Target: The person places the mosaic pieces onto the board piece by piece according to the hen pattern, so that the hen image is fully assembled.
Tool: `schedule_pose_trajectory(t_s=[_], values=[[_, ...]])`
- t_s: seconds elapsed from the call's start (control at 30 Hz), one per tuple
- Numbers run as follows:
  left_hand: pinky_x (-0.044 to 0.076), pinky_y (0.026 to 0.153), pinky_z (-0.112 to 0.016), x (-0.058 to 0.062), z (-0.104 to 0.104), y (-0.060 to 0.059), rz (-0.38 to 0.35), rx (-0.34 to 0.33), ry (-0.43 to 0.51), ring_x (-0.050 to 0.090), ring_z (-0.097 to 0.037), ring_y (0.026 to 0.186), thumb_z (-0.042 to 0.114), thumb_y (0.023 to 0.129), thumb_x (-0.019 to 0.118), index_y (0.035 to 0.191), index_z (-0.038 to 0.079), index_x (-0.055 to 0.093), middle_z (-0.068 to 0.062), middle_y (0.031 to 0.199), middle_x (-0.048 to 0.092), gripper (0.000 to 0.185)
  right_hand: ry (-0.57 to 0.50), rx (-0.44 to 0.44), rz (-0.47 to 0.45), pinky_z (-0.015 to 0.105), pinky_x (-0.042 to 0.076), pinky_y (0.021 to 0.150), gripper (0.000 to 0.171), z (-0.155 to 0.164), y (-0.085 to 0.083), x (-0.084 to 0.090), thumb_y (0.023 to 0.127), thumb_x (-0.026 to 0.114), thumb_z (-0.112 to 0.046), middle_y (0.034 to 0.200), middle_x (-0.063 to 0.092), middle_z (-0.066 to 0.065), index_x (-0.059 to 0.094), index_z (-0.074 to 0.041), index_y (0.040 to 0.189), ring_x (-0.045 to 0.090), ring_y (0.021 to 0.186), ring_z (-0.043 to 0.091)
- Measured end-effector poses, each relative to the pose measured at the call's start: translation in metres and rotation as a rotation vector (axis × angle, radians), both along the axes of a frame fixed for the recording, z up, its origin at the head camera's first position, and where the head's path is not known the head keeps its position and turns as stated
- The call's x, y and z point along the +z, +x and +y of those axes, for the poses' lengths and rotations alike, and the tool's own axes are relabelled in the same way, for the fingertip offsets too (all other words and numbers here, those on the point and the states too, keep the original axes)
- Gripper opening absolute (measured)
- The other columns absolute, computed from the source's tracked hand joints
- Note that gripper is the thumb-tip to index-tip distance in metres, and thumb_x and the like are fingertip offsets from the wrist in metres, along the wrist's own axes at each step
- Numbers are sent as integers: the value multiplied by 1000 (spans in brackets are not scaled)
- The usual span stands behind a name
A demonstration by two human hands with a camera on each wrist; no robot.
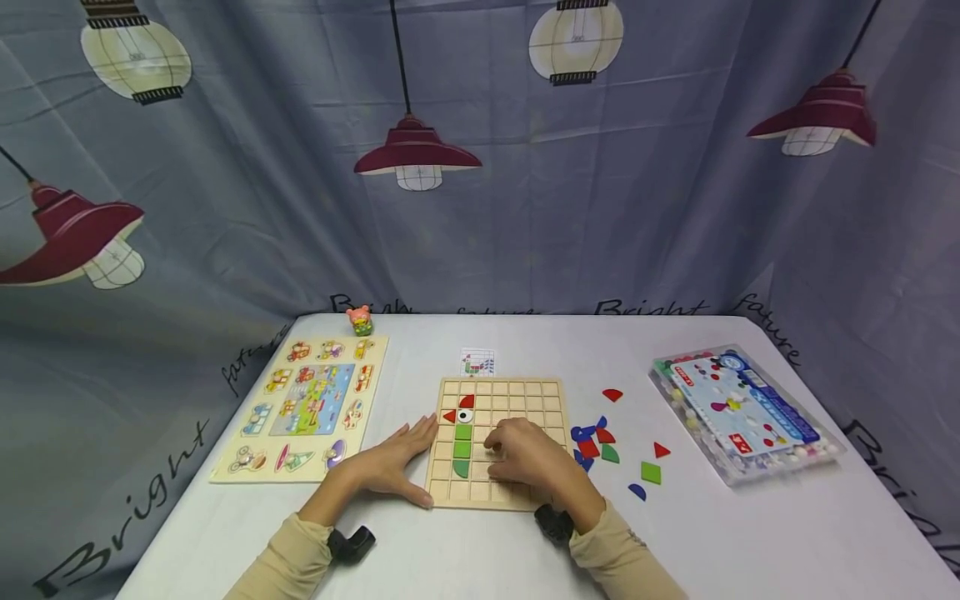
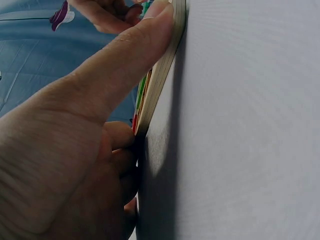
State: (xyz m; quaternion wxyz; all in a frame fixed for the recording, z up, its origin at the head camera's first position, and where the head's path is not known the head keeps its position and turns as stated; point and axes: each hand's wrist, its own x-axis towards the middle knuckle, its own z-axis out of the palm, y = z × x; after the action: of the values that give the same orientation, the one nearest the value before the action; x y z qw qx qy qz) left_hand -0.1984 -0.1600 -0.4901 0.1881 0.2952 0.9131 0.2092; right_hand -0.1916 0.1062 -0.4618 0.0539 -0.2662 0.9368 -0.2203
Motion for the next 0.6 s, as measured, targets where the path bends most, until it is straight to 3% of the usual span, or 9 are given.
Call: schedule_pose_trajectory(t_s=[0.23,0.6], values=[[8,126,-46,1,0,-1,3,3,7,5,-26,154,57,69,81,155,0,16,-13,165,7,122,6,-68,-22,22,45,63,32,26,4,-1,71,85,-18,86,67,-6,75,-7,100,51,75,9],[9,126,-48,2,0,2,3,-5,24,6,-28,153,55,70,81,154,-2,17,-15,164,9,120,-12,-95,-7,22,49,67,29,66,11,0,73,84,-19,90,68,-5,74,-8,98,55,80,9]])
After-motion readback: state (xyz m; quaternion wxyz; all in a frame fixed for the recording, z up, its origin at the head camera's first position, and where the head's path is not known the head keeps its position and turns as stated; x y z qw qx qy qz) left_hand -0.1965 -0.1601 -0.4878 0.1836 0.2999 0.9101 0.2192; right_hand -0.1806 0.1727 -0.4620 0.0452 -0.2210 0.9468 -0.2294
